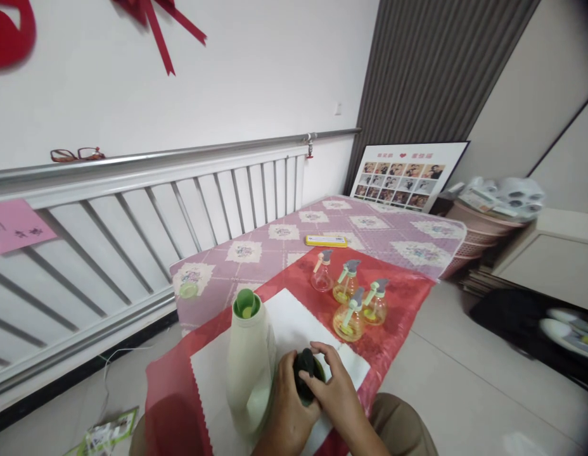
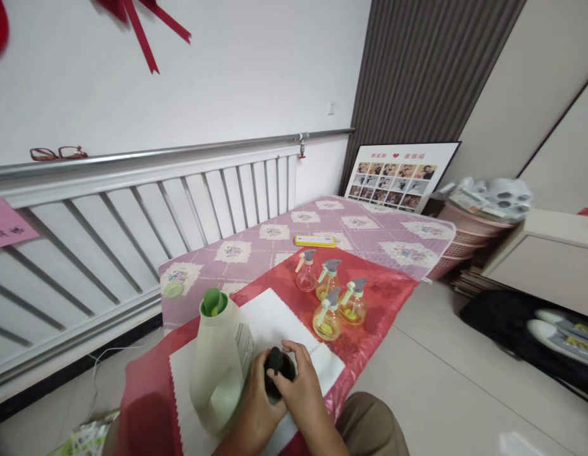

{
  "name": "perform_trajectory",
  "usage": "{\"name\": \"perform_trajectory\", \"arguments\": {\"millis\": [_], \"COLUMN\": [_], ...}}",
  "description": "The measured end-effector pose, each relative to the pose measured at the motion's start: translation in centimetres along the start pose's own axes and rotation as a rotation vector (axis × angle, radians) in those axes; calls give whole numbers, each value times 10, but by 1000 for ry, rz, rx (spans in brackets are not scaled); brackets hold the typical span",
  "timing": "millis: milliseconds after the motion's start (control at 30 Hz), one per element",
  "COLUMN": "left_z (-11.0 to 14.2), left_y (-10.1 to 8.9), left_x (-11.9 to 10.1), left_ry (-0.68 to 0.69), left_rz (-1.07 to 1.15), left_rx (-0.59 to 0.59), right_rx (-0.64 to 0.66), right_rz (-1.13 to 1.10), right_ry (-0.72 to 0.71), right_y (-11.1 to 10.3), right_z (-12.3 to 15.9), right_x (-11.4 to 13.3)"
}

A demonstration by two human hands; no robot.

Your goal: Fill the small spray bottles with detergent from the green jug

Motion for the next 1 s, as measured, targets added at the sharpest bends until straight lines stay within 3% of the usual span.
{"name": "perform_trajectory", "arguments": {"millis": [233, 433, 667, 867, 1000], "left_z": [-2, 0, 1, 2, 3], "left_y": [-5, -2, -5, -3, -2], "left_x": [-4, -3, -7, -3, -1], "left_ry": [25, 11, -35, -6, 2], "left_rz": [18, 11, 26, 20, 16], "left_rx": [0, 13, 46, 32, 37], "right_rx": [-36, 61, -56, 15, -9], "right_rz": [45, 18, 1, -49, -28], "right_ry": [-1, -39, 57, -1, 47], "right_y": [4, 6, 10, 8, 10], "right_z": [3, 8, 8, 10, 9], "right_x": [0, -3, -3, -1, -2]}}
Point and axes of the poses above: each hand's wrist, its own z-axis away from the middle knuckle, its own y-axis out of the palm, x = y × z, the point moved 2 cm from there along -z, towards the middle knuckle, and after that the axes turned 11 degrees about x, right-handed, at the moved point
